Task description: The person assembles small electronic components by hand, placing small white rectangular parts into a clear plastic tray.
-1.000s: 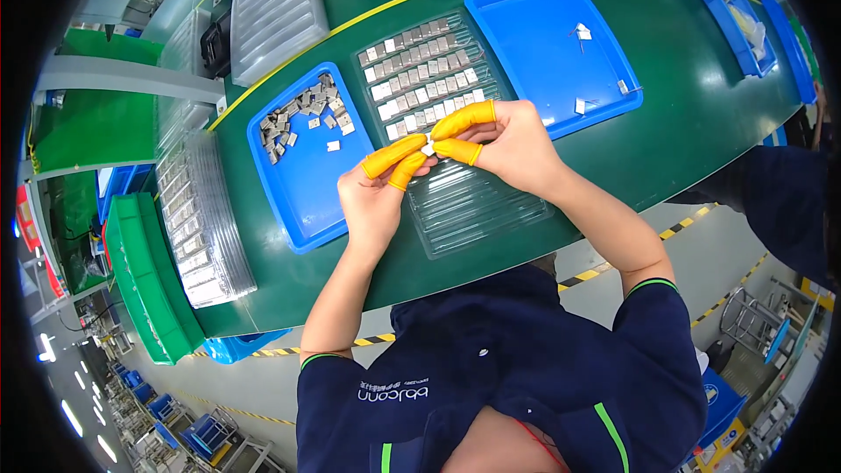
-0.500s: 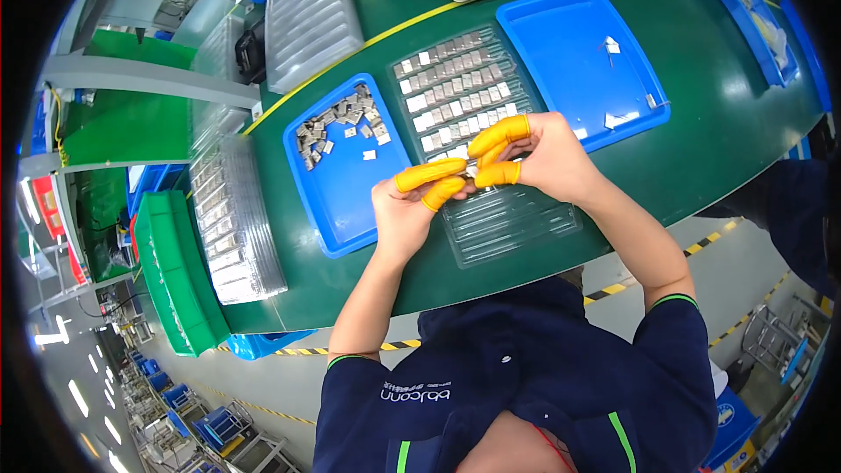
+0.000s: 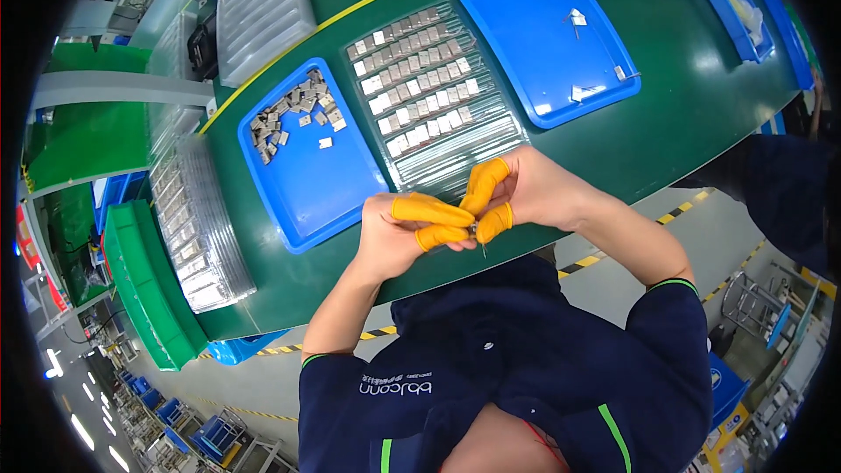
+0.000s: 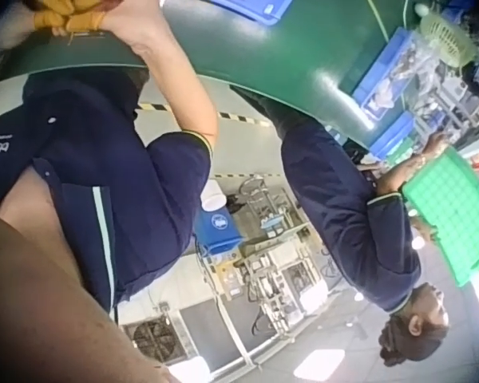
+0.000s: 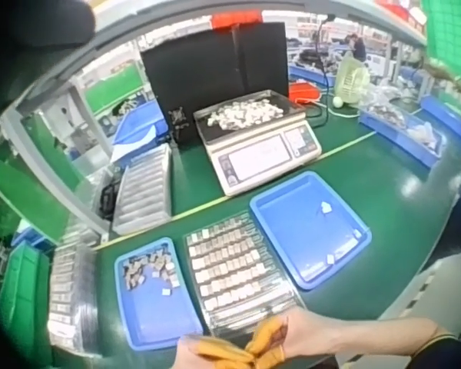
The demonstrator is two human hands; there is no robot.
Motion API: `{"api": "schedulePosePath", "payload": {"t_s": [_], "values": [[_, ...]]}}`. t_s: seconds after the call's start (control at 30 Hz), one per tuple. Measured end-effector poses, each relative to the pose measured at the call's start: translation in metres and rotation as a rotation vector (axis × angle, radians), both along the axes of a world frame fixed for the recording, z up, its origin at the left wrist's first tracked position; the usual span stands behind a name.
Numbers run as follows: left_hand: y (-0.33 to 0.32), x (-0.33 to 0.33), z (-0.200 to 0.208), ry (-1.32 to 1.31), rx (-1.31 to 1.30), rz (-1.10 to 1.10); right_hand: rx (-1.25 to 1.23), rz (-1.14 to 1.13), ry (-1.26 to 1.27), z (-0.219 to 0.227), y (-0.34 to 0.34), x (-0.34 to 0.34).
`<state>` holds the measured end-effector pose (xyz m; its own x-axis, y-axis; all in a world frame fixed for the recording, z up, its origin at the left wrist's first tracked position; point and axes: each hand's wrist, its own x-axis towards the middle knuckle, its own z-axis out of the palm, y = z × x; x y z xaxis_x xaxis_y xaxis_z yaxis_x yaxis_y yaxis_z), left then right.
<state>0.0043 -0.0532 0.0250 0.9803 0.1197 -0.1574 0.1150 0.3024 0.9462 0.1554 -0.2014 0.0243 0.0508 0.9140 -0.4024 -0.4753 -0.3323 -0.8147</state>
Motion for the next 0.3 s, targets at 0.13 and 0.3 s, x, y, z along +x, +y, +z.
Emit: {"api": "schedulePosePath", "payload": {"t_s": [0.13,0.3], "values": [[-0.008,0.0,-0.003,-0.031,0.036,0.086,0.008,-0.165,-0.134,0.001,-0.005,-0.007],[-0.024,0.01,-0.005,0.026,0.045,0.399,0.07,-0.36,-0.328,0.007,0.006,-0.004]]}}
